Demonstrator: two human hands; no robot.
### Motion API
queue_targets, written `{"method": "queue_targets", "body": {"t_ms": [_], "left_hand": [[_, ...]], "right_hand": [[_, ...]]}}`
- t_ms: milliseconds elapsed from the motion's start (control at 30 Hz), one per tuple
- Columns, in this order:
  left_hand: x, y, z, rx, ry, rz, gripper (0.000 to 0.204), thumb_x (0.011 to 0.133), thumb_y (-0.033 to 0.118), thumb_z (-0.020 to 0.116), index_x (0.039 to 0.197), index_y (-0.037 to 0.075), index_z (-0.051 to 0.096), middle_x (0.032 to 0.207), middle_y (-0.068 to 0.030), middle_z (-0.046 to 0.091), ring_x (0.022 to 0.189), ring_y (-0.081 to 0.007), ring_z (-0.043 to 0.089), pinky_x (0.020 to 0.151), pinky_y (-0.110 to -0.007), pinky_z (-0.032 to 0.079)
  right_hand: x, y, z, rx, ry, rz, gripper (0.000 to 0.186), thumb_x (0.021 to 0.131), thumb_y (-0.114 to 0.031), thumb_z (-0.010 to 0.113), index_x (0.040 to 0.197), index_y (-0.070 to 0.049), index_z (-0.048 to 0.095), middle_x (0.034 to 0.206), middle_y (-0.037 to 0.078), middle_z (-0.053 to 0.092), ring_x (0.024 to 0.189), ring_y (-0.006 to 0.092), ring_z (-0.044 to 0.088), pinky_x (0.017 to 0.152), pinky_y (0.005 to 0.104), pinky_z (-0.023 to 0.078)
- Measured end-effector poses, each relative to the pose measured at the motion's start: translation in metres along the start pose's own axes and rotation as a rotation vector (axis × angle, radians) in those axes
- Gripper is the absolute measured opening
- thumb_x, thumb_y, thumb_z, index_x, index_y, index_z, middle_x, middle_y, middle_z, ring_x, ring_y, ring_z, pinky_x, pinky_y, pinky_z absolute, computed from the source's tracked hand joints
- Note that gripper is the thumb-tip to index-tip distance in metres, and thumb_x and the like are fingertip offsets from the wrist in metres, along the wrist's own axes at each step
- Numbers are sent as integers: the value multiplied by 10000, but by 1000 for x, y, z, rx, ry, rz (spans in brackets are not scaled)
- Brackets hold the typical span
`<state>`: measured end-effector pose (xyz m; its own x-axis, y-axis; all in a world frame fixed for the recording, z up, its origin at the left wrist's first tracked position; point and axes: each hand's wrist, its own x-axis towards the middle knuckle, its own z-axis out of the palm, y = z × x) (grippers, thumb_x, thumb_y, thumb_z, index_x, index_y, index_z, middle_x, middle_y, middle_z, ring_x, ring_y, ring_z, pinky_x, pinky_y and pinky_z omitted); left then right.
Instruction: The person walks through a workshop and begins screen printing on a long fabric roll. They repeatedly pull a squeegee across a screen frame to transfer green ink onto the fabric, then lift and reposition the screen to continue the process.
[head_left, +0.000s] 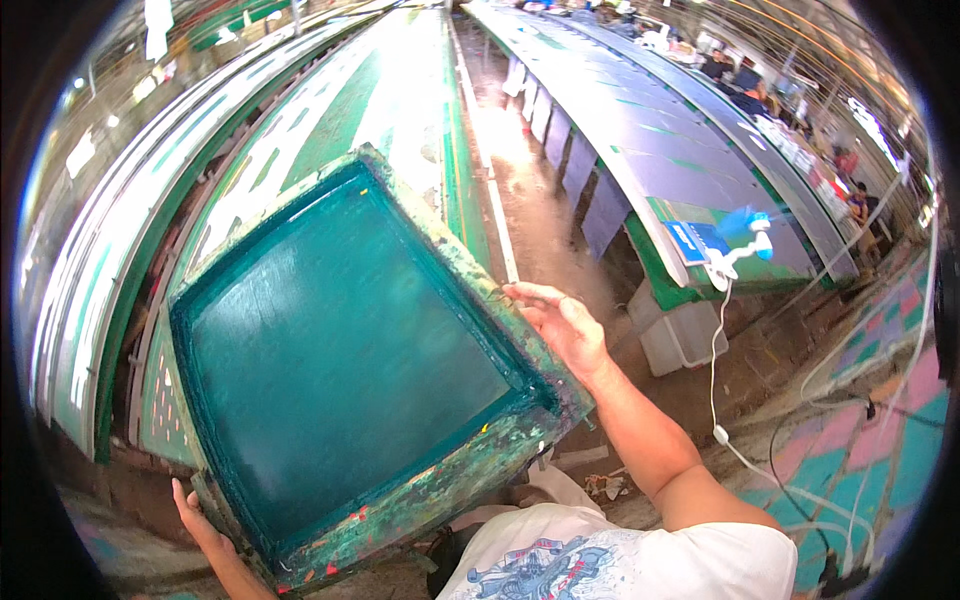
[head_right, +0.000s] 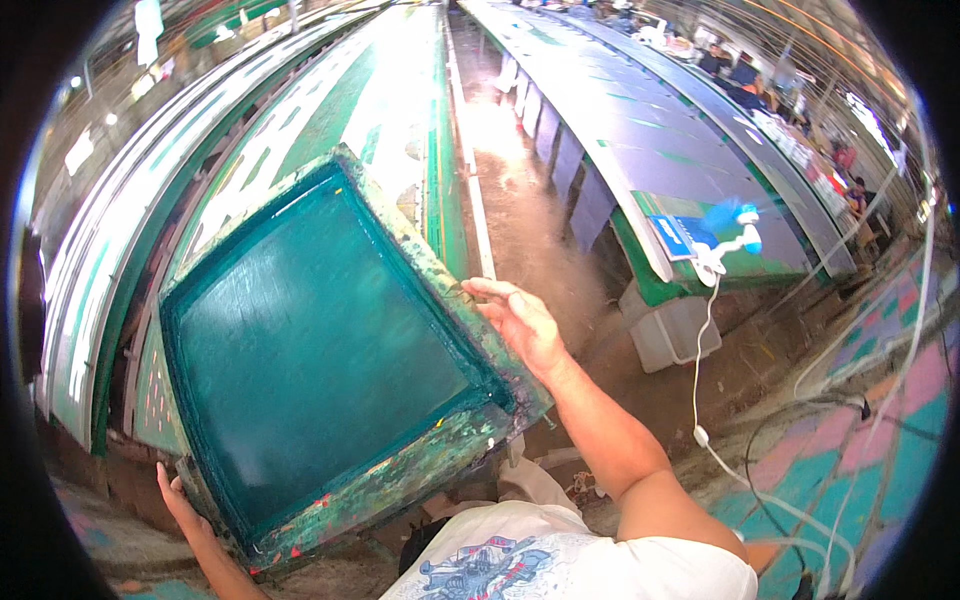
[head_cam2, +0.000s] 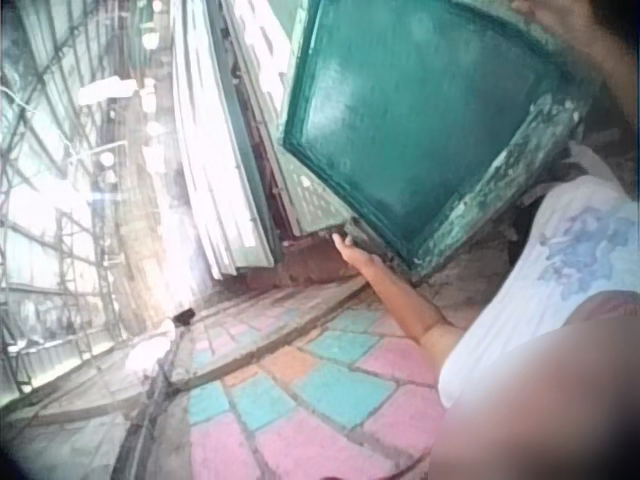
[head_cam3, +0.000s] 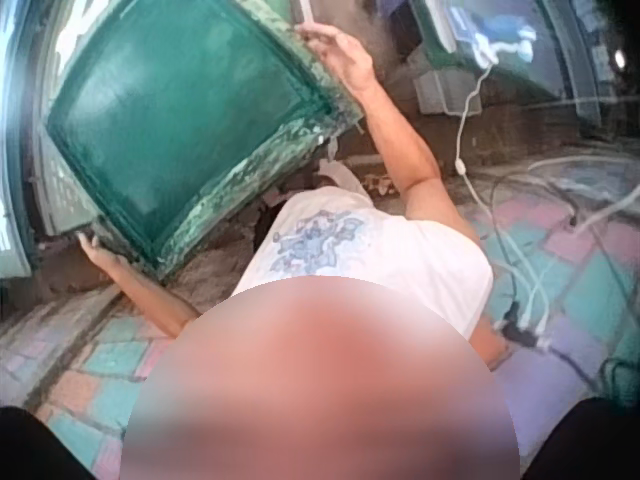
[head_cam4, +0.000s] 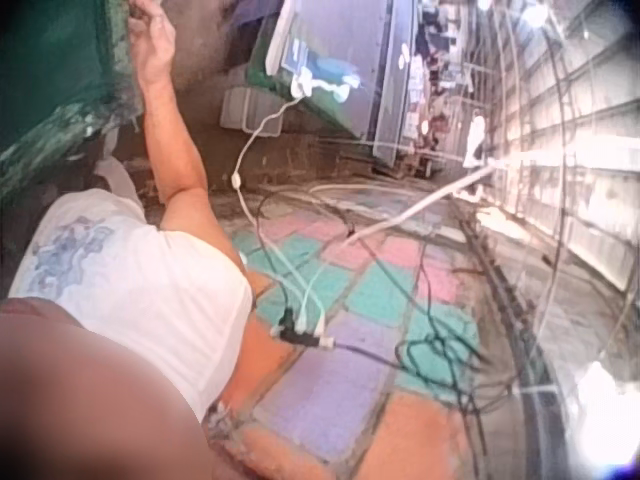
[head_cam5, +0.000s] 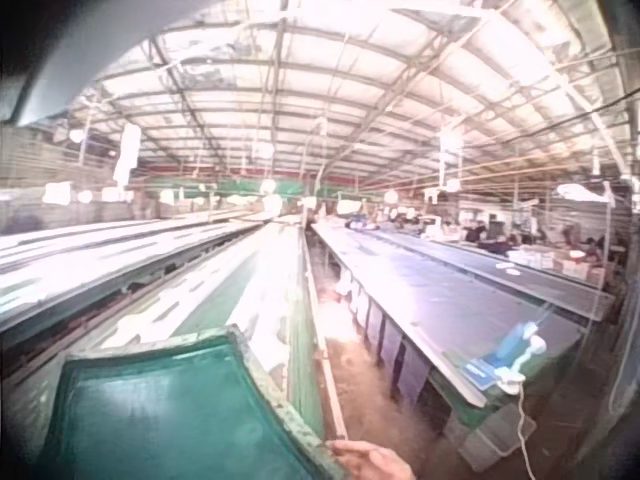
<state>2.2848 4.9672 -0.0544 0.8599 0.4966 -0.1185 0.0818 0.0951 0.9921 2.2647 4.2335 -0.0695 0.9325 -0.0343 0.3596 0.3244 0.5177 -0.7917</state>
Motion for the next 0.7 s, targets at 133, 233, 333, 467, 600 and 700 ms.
{"method": "queue_targets", "body": {"t_ms": [133,233,333,467,600,700], "left_hand": [[-29,4,10,-10,-50,-69,740,1114,717,600,1173,17,831,1107,-100,820,1008,-238,766,964,-397,613],[-55,-8,29,59,217,-64,742,1115,720,598,1224,18,812,1154,-98,797,1065,-239,749,1004,-408,594],[-79,-20,65,107,316,94,735,1138,681,578,1253,-1,828,1157,-128,836,1045,-245,790,981,-399,627],[-127,-5,92,-10,323,-34,754,1134,681,577,1322,-10,815,1204,-162,853,1074,-262,807,993,-403,640],[-140,4,117,23,236,43,773,1127,696,569,1209,-22,844,1107,-141,868,973,-256,819,931,-390,645],[-156,4,126,-20,250,-123,756,1105,697,621,1239,-25,804,1178,-146,830,1088,-261,779,996,-404,618]], "right_hand": [[38,5,-45,107,-83,26,736,1182,-473,577,1651,93,555,1702,267,586,1449,380,653,1298,531,461],[61,13,-89,111,-138,43,743,1191,-487,564,1651,97,554,1702,266,587,1436,369,658,1287,520,466],[92,19,-128,114,-165,89,759,1201,-502,532,1662,100,536,1708,262,580,1444,362,650,1286,516,463],[125,7,-157,174,-230,162,786,1204,-525,497,1677,102,511,1723,257,569,1488,361,617,1305,525,440],[157,5,-178,184,-250,177,783,1204,-530,508,1667,101,528,1719,262,574,1482,364,622,1304,523,439],[173,6,-191,123,-278,186,776,1206,-530,516,1660,99,543,1716,270,578,1478,368,626,1303,521,437]]}}
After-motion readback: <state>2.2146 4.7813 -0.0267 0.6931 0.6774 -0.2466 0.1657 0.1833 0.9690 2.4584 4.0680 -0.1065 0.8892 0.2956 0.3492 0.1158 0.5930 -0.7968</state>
